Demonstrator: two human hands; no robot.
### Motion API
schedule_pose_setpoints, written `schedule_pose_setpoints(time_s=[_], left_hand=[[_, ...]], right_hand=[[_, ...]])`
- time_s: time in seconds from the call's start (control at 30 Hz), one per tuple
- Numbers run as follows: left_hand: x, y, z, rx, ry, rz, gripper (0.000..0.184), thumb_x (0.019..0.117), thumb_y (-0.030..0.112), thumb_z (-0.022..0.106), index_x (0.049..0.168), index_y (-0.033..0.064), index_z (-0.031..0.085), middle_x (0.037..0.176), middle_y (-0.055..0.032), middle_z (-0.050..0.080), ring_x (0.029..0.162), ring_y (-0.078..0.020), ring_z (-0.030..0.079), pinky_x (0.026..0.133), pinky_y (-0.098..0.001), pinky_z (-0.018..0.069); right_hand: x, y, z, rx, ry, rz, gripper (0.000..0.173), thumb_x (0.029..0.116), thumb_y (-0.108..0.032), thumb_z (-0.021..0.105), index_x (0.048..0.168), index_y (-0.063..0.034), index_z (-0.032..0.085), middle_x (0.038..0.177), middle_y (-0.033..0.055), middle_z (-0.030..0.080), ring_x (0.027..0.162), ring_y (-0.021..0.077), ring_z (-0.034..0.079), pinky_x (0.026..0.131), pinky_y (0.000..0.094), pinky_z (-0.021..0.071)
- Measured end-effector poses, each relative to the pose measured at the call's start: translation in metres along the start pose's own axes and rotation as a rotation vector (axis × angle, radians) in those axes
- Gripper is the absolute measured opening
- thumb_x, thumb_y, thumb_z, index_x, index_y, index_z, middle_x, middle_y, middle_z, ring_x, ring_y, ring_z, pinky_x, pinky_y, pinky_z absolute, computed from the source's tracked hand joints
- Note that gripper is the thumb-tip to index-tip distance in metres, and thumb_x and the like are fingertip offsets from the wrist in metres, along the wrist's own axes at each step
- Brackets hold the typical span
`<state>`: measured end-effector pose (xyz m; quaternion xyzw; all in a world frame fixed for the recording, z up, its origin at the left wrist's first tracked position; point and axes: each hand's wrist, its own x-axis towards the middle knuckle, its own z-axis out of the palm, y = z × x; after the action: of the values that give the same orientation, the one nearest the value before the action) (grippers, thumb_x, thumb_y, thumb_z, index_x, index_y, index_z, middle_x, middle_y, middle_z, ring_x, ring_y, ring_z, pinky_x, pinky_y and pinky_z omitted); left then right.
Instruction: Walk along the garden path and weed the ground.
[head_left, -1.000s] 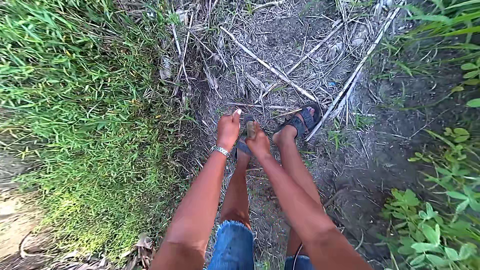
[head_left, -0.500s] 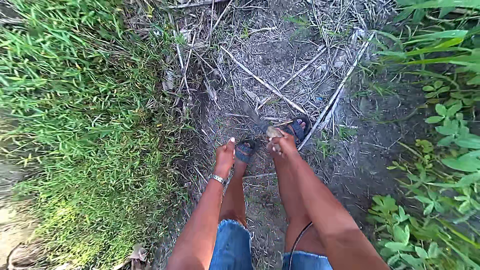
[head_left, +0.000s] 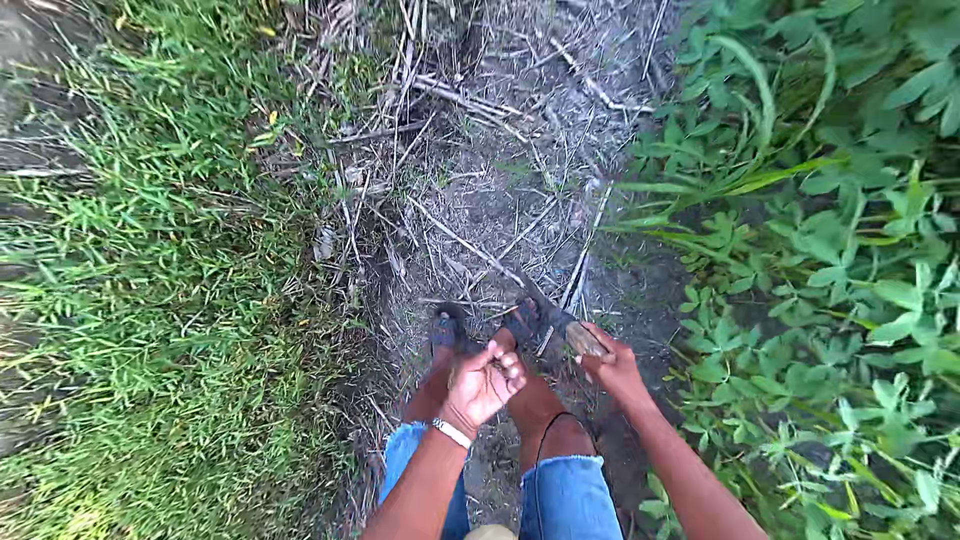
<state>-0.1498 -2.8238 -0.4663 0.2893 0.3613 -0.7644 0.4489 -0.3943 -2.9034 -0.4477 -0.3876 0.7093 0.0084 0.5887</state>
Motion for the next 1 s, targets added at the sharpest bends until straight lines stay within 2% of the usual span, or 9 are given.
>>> schedule_pose_setpoints(time_s=[0.1,0.23,0.37,0.5,0.57,0.67,0.83,0.9,1.0], left_hand=[[0.029,-0.001,0.031,0.284,0.265,-0.018,0.036,0.1134,0.026,0.028,0.093,0.0106,0.054,0.076,-0.0049,0.061,0.063,-0.0168,0.062,0.06,-0.0302,0.0553],[0.068,0.036,0.044,0.66,0.324,0.034,0.034,0.1135,0.02,0.03,0.1,0.0051,0.056,0.078,-0.0026,0.059,0.063,-0.0124,0.058,0.06,-0.0259,0.0522],[0.084,0.083,0.031,0.891,0.243,0.034,0.03,0.1117,0.015,0.031,0.105,0.0036,0.058,0.085,-0.0008,0.059,0.069,-0.0104,0.058,0.065,-0.026,0.0532],[0.083,0.13,-0.001,0.981,0.23,0.012,0.026,0.11,0.017,0.034,0.11,0.0062,0.058,0.086,0.0024,0.059,0.068,-0.0071,0.056,0.063,-0.024,0.0512],[0.071,0.135,-0.011,0.973,0.278,-0.043,0.026,0.1104,0.017,0.036,0.113,0.0062,0.059,0.083,0.0039,0.057,0.065,-0.0057,0.054,0.06,-0.0228,0.0498],[0.08,0.146,-0.008,0.897,0.282,-0.058,0.024,0.1098,0.016,0.038,0.109,0.0063,0.06,0.077,0.0041,0.055,0.058,-0.0045,0.05,0.054,-0.0204,0.0454],[0.091,0.162,0.008,0.839,0.317,-0.055,0.027,0.1116,0.017,0.039,0.098,0.0051,0.059,0.063,0.0049,0.05,0.047,-0.0032,0.044,0.044,-0.0173,0.0394],[0.102,0.172,0.017,0.868,0.352,-0.042,0.031,0.1128,0.021,0.038,0.094,0.0063,0.057,0.059,0.0059,0.045,0.044,-0.0025,0.041,0.042,-0.0166,0.0373],[0.122,0.189,0.038,0.98,0.432,0.048,0.034,0.113,0.024,0.038,0.087,0.008,0.054,0.056,0.0067,0.041,0.042,-0.002,0.036,0.04,-0.0163,0.0329]], right_hand=[[0.005,-0.025,-0.016,0.139,0.046,-0.052,0.062,0.0842,0.001,0.07,0.144,-0.0011,0.056,0.12,0.0155,0.071,0.064,0.0163,0.066,0.054,0.0337,0.0578],[0.042,-0.059,-0.003,0.334,0.077,-0.045,0.06,0.0881,0.001,0.07,0.146,0.0004,0.054,0.107,0.0138,0.072,0.055,0.0132,0.061,0.046,0.0287,0.0527],[0.156,-0.081,0.057,0.354,0.076,0.095,0.056,0.0957,-0.005,0.067,0.149,-0.0009,0.05,0.091,0.0138,0.068,0.056,0.0139,0.057,0.049,0.0293,0.0497],[0.285,-0.099,0.134,0.281,0.128,0.254,0.053,0.091,-0.007,0.071,0.142,-0.0046,0.058,0.099,0.0197,0.068,0.067,0.0234,0.062,0.061,0.0416,0.0552],[0.284,-0.087,0.133,0.267,0.119,0.259,0.057,0.0893,-0.007,0.073,0.144,-0.0056,0.057,0.098,0.0199,0.069,0.064,0.0231,0.062,0.059,0.0413,0.0562],[0.3,-0.043,0.087,0.239,0.018,0.244,0.058,0.0944,-0.017,0.074,0.149,-0.0147,0.054,0.093,0.0105,0.067,0.062,0.014,0.056,0.055,0.0321,0.0498],[0.327,-0.009,0.046,0.178,-0.029,0.25,0.061,0.0924,-0.008,0.073,0.149,-0.0167,0.053,0.085,0.0087,0.066,0.054,0.0119,0.05,0.047,0.0282,0.0428],[0.321,-0.015,0.051,0.178,0.006,0.22,0.062,0.0904,-0.006,0.074,0.148,-0.0147,0.055,0.094,0.0131,0.067,0.057,0.0158,0.054,0.05,0.0328,0.0471],[0.292,-0.063,0.098,0.181,0.062,0.196,0.06,0.0894,-0.006,0.075,0.146,-0.0064,0.056,0.115,0.0248,0.068,0.078,0.0315,0.067,0.067,0.0496,0.0586]])
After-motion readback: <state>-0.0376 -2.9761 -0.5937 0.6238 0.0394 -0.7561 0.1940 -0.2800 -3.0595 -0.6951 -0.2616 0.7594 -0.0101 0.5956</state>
